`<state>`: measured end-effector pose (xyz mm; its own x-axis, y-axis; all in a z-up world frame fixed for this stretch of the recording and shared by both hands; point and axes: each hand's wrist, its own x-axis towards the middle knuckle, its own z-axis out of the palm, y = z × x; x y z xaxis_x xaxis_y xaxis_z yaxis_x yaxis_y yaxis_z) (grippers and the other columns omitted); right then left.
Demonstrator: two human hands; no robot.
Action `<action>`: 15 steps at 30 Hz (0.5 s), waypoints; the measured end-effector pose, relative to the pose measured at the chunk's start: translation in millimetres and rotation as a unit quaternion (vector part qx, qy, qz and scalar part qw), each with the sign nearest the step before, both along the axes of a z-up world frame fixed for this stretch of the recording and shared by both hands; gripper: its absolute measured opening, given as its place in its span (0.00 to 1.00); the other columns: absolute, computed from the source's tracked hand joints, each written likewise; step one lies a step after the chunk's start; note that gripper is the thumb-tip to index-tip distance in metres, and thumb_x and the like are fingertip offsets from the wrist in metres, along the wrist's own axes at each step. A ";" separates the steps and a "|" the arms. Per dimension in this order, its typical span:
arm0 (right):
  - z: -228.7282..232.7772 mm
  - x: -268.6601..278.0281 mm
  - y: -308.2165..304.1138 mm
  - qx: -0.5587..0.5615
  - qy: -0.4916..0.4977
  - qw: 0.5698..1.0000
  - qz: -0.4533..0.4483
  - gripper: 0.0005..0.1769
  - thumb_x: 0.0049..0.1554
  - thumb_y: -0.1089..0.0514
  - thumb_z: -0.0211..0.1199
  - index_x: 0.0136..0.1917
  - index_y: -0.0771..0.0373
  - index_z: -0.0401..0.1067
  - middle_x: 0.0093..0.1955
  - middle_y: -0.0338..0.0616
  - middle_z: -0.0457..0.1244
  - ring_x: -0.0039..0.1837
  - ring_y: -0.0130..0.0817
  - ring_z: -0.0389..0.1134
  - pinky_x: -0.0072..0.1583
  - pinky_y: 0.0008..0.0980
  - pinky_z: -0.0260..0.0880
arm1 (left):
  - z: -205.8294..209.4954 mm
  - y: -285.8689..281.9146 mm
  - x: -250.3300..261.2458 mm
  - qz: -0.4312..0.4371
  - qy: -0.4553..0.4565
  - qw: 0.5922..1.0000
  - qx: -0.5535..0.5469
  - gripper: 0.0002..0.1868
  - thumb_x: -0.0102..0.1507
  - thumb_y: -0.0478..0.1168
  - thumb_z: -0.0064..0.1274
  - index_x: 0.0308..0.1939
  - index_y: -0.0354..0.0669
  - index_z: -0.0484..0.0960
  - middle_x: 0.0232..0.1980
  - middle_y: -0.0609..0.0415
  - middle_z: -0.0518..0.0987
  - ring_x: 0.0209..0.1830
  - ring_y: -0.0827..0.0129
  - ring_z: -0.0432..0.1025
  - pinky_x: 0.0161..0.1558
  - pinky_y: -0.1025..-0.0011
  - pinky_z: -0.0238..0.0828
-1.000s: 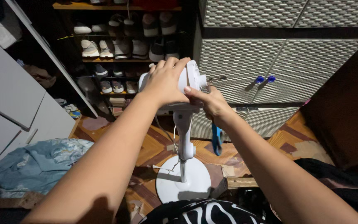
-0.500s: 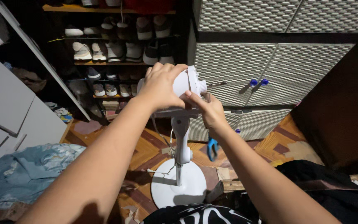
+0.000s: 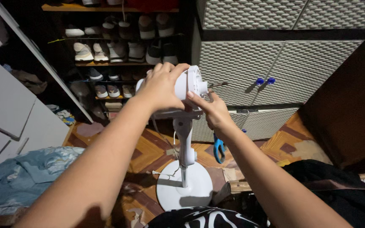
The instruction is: The person uses a pair of scissors to pry and remove the front grille and internal components of a white pedestal fan. They repeatedly adjust the fan head and use the scissors to separate parts, eventually detaching the grille and exposing the motor housing.
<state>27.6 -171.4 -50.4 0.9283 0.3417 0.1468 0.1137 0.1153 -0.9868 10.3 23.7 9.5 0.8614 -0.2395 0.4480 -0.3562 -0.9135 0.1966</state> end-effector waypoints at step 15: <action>5.9 -8.0 10.4 -0.051 0.098 0.990 -0.086 0.31 0.52 0.40 0.74 0.54 0.70 0.78 0.41 0.45 0.65 0.36 0.34 0.52 0.36 0.34 0.49 | 6.3 6.8 -1.4 -0.015 0.010 1.000 0.010 0.61 0.31 0.48 0.79 0.69 0.56 0.69 0.59 0.49 0.74 0.62 0.51 0.66 0.62 0.54 0.61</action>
